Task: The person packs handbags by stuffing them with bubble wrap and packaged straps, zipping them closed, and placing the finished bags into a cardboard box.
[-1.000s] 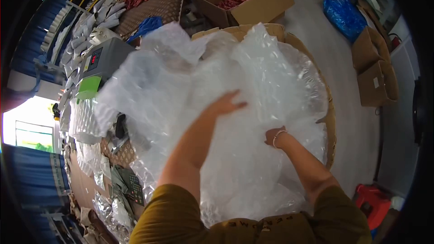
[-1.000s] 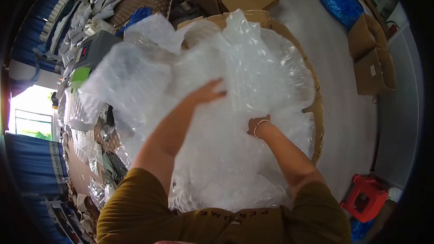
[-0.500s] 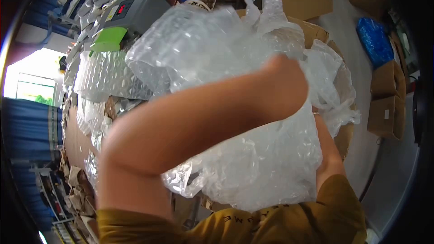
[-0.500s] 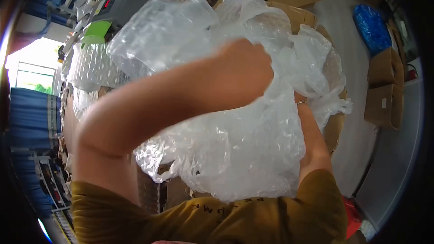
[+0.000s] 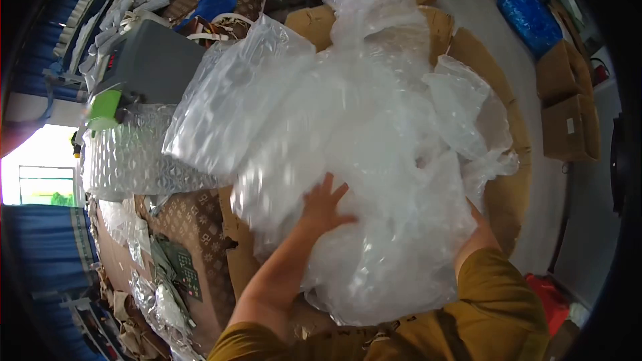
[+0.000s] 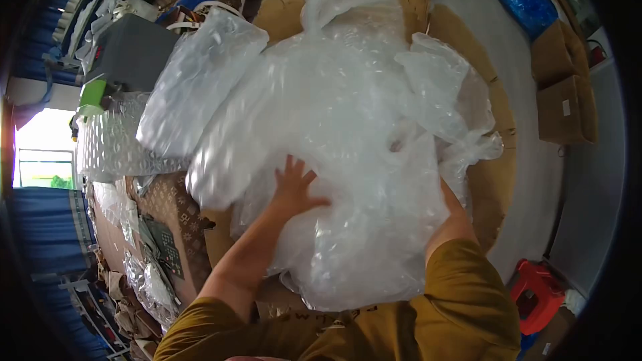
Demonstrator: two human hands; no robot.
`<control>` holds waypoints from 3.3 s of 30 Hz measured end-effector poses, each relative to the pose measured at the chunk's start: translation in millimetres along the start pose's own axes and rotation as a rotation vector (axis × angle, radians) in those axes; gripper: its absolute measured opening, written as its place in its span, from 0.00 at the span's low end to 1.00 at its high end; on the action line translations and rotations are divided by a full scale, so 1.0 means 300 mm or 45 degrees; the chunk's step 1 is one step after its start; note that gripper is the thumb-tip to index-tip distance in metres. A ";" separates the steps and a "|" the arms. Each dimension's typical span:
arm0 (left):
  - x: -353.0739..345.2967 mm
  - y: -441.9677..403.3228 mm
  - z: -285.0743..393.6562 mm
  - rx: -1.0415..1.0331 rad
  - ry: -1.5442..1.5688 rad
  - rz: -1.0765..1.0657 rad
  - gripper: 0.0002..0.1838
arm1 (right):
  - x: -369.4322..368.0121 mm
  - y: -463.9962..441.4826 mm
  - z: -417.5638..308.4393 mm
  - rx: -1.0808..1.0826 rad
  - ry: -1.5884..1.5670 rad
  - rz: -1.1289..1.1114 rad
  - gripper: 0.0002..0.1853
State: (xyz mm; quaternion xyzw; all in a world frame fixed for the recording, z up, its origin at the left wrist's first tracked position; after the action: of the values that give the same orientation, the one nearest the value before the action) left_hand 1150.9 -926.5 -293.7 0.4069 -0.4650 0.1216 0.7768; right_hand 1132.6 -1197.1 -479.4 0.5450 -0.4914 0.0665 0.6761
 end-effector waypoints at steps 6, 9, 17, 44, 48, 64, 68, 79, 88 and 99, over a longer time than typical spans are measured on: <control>-0.177 -0.213 -0.063 0.185 0.021 -0.095 0.43 | 0.048 0.046 0.004 0.087 -0.182 -0.010 0.21; -0.176 -0.180 -0.059 0.164 0.028 -0.107 0.42 | 0.269 0.337 -0.024 0.359 -0.546 -0.053 0.20; -0.169 -0.088 -0.045 0.127 0.059 -0.105 0.40 | 1.157 1.242 -0.015 0.690 -0.381 1.165 0.16; -0.237 0.377 0.238 -0.241 1.207 0.054 0.32 | 0.565 0.164 0.051 0.047 -0.595 -0.081 0.30; -0.167 0.487 0.135 -0.066 1.374 0.256 0.31 | 0.894 0.593 -0.050 0.741 -0.944 0.139 0.32; 0.070 0.712 0.190 -0.030 1.480 0.245 0.27 | 0.127 0.350 -0.066 0.128 0.696 -0.153 0.29; 0.275 0.935 0.075 -0.223 0.853 -0.021 0.26 | 0.181 0.379 -0.108 0.144 0.593 -0.120 0.27; -0.016 0.177 0.314 -0.490 -0.060 0.007 0.49 | 0.366 0.715 0.004 0.401 -0.222 -0.012 0.23; -0.092 0.142 0.347 -0.433 -0.120 -0.054 0.45 | 1.478 1.319 -0.419 0.937 0.089 1.557 0.38; -0.351 -0.040 0.244 -0.340 0.044 -0.226 0.42 | 0.155 0.065 0.157 -0.191 0.254 -0.038 0.39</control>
State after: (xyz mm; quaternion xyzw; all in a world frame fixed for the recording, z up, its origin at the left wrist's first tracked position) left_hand 1055.4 -968.7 -369.1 0.3372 -0.4258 -0.0034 0.8396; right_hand 1116.1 -1248.0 -435.7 0.4909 -0.4170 0.0735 0.7614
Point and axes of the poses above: each hand's wrist, its own y-axis away from the middle knuckle, its own x-axis out of the back of the hand, z = x × y, the point moved 8 cm from there along -y, towards the middle knuckle, and after that the axes turned 10 degrees about -x, right-handed, at the moved point
